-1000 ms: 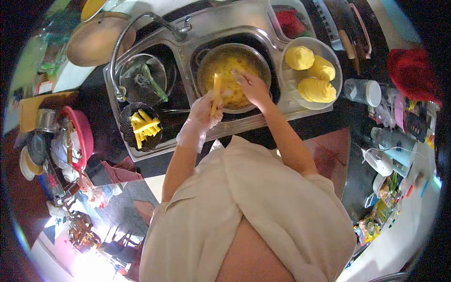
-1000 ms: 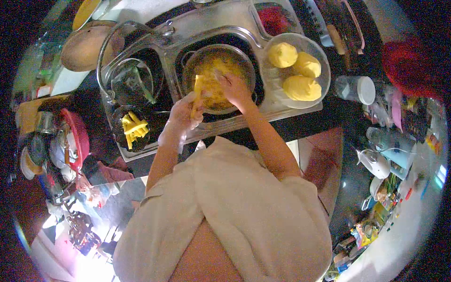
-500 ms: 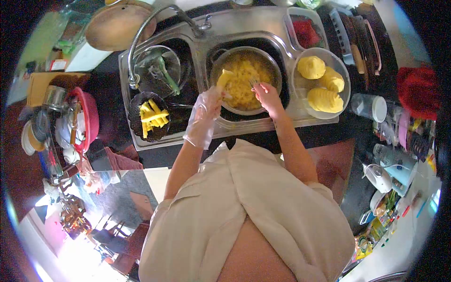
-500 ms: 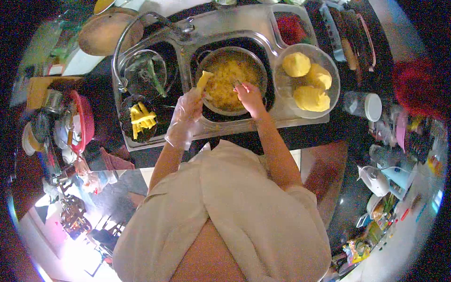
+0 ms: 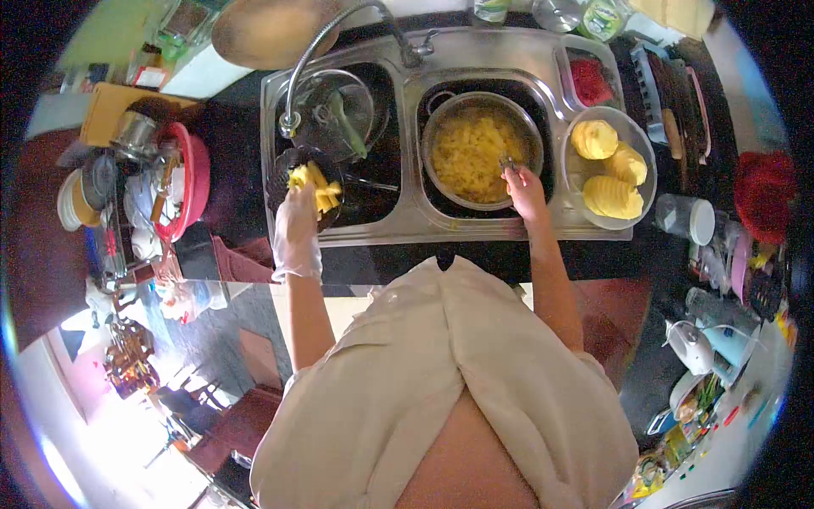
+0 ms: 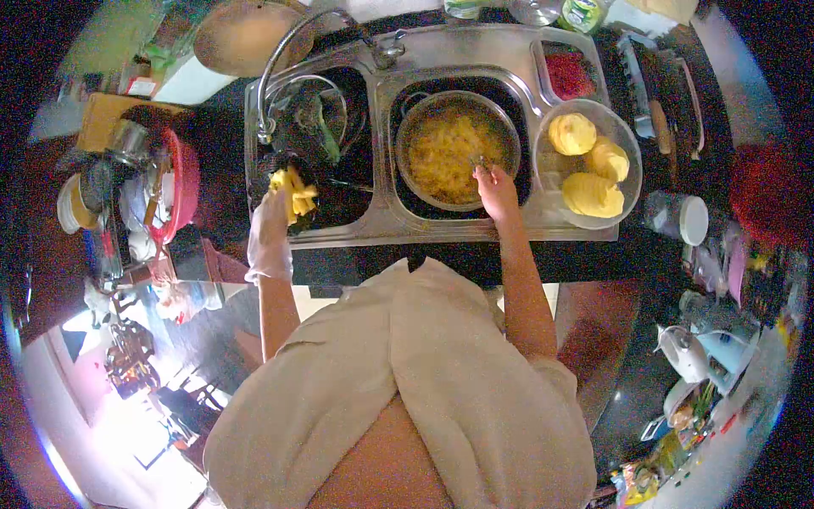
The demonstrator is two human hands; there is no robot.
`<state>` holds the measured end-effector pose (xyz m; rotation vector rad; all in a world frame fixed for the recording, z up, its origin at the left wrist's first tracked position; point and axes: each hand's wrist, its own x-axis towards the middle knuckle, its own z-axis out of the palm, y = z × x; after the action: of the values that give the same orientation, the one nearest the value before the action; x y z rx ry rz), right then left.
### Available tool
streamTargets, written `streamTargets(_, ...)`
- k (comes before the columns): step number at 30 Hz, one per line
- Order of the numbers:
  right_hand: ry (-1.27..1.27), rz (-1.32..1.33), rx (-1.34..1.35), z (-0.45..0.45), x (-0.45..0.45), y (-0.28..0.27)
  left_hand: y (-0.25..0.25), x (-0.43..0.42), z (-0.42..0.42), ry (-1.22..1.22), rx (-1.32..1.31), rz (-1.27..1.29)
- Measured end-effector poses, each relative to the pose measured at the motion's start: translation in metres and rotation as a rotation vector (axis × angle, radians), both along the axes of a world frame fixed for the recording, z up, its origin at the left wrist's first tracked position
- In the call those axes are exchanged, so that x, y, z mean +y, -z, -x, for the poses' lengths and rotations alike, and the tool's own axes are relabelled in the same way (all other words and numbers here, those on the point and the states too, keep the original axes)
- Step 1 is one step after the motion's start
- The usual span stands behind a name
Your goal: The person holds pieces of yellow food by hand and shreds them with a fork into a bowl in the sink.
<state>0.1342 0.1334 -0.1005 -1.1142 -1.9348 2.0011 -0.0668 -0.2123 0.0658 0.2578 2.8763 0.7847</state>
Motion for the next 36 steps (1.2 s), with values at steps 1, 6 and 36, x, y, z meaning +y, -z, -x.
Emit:
streamTargets(1, -0.033, -0.036, -0.04, 0.001, 0.0, -0.005, 0.002, -0.005, 0.013, 0.032, 0.04, 0.139)
streamTargets(6, 0.185, 0.275, -0.083, 0.001, -0.027, -0.043, -0.028, 0.045, 0.009, 0.218, 0.069, -0.153)
streamTargets(36, -0.124, 0.814, 0.305, -0.029, -0.018, -0.02, 0.01, 0.431, -0.142, 1.238, 0.398, 0.015)
